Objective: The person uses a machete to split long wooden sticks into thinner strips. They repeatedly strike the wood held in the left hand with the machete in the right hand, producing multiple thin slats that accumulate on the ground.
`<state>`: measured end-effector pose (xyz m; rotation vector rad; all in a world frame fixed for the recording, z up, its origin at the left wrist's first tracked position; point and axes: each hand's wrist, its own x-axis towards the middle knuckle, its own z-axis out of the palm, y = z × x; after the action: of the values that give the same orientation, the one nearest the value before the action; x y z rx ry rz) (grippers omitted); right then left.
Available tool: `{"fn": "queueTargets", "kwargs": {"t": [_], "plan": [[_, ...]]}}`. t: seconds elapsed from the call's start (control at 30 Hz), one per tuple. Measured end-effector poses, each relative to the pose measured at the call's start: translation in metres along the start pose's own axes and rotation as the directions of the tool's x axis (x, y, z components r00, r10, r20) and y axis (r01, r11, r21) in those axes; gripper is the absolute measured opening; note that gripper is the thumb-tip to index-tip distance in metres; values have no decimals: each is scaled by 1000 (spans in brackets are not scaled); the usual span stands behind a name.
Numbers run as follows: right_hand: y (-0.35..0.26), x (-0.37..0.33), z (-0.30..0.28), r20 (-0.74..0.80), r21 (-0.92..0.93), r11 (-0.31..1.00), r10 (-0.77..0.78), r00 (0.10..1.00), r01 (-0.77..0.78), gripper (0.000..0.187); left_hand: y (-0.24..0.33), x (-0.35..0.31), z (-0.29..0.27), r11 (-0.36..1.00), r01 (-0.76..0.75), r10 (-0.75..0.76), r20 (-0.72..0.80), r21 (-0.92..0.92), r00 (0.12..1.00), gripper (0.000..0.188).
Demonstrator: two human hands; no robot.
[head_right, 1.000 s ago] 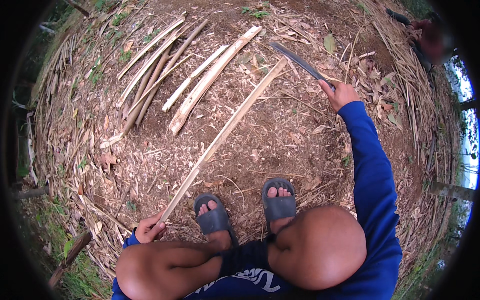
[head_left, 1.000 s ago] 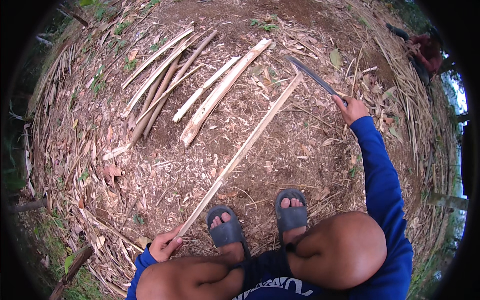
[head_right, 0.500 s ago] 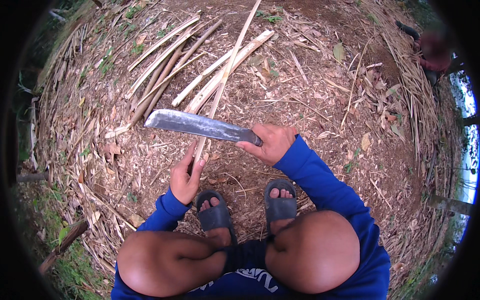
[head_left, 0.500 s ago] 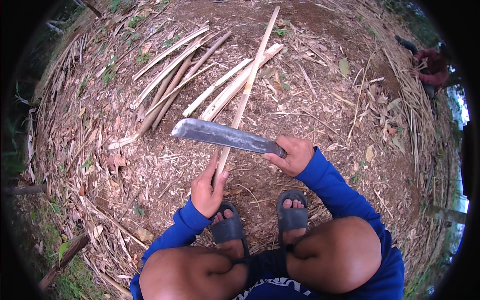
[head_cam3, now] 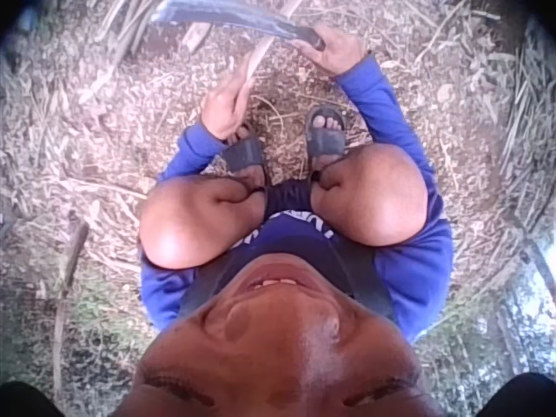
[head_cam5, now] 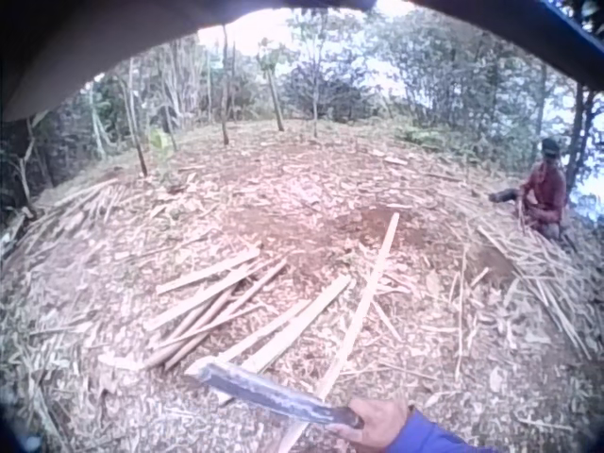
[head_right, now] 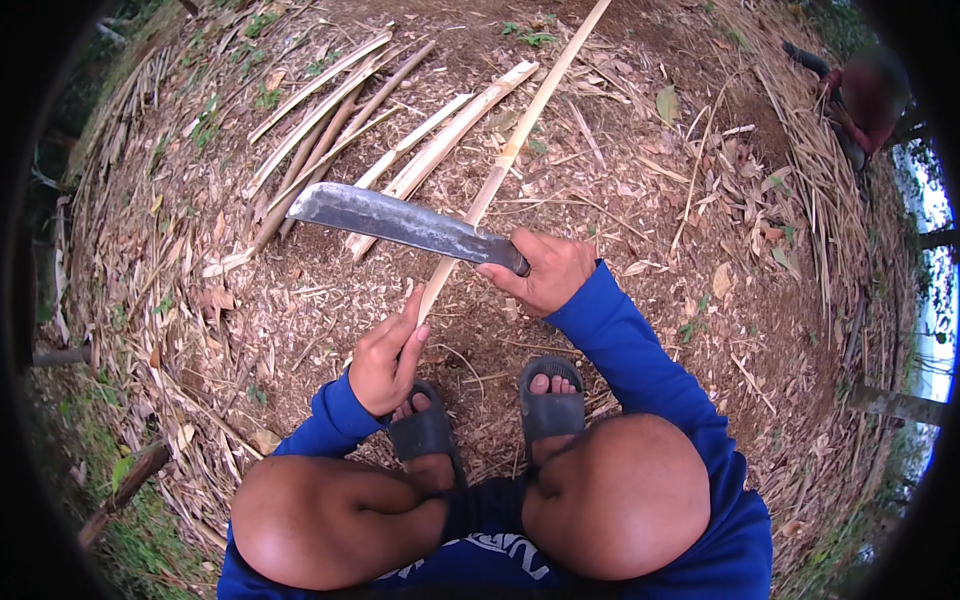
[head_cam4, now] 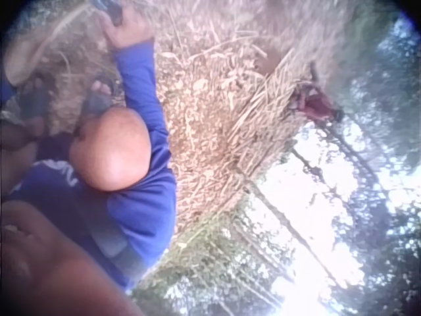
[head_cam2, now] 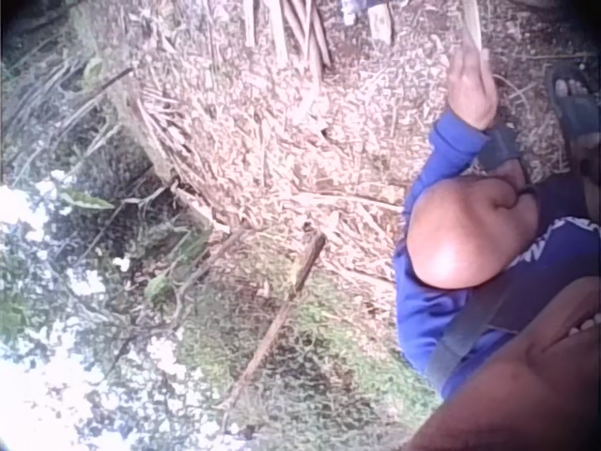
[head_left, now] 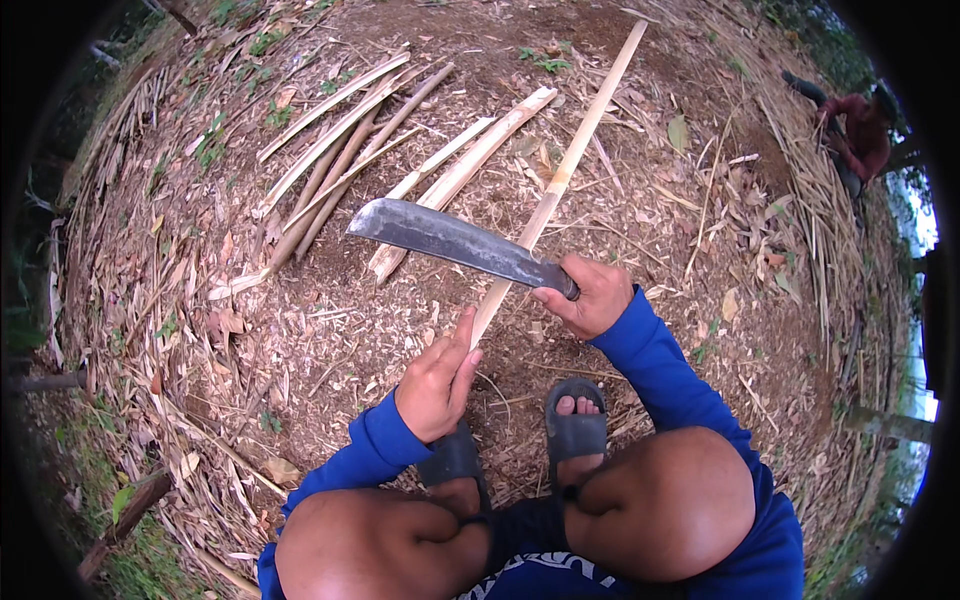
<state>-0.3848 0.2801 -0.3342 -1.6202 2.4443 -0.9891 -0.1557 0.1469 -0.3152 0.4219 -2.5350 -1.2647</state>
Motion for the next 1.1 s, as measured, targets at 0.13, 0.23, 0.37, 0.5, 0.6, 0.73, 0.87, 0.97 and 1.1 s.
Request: {"fn": "queueTargets", "kwargs": {"t": [0.13, 0.23, 0.37, 0.5, 0.6, 0.73, 0.87, 0.97, 1.1], "plan": [[-13, 0, -8, 51, -29, 989, -145, 988, 146, 43, 1, 1, -3, 999, -42, 43, 32, -31, 999, 45], [-15, 0, -6, 55, -118, 961, -243, 968, 248, 50, -4, -2, -1, 997, -79, 78, 56, 21, 995, 45], [14, 4, -13, -54, -143, 988, -61, 997, 53, 49, -1, -4, -3, 996, -78, 80, 37, -50, 996, 46], [22, 10, -31, 3, -208, 971, -120, 993, 118, 47, -9, -15, -11, 997, -75, 76, 96, -14, 993, 47], [33, 13, -40, 8, -232, 971, -65, 998, 65, 42, -15, -22, -14, 997, -66, 70, 121, -37, 990, 48], [63, 21, -47, -118, -198, 973, 99, 988, -121, 41, -21, -48, -28, 999, 20, -13, 164, -41, 986, 47], [111, 32, -86, -233, -266, 905, 273, 933, -331, 47, -35, -92, -38, 996, 87, -87, 166, 9, 982, 41], [119, 37, -80, -220, -278, 914, 238, 946, -295, 50, -52, -98, -46, 991, -67, 51, 130, 120, 990, 56], [169, 48, -96, -392, -211, 870, 343, 854, -447, 54, -60, -125, -67, 964, -62, 7, 208, 259, 978, 59]]}}
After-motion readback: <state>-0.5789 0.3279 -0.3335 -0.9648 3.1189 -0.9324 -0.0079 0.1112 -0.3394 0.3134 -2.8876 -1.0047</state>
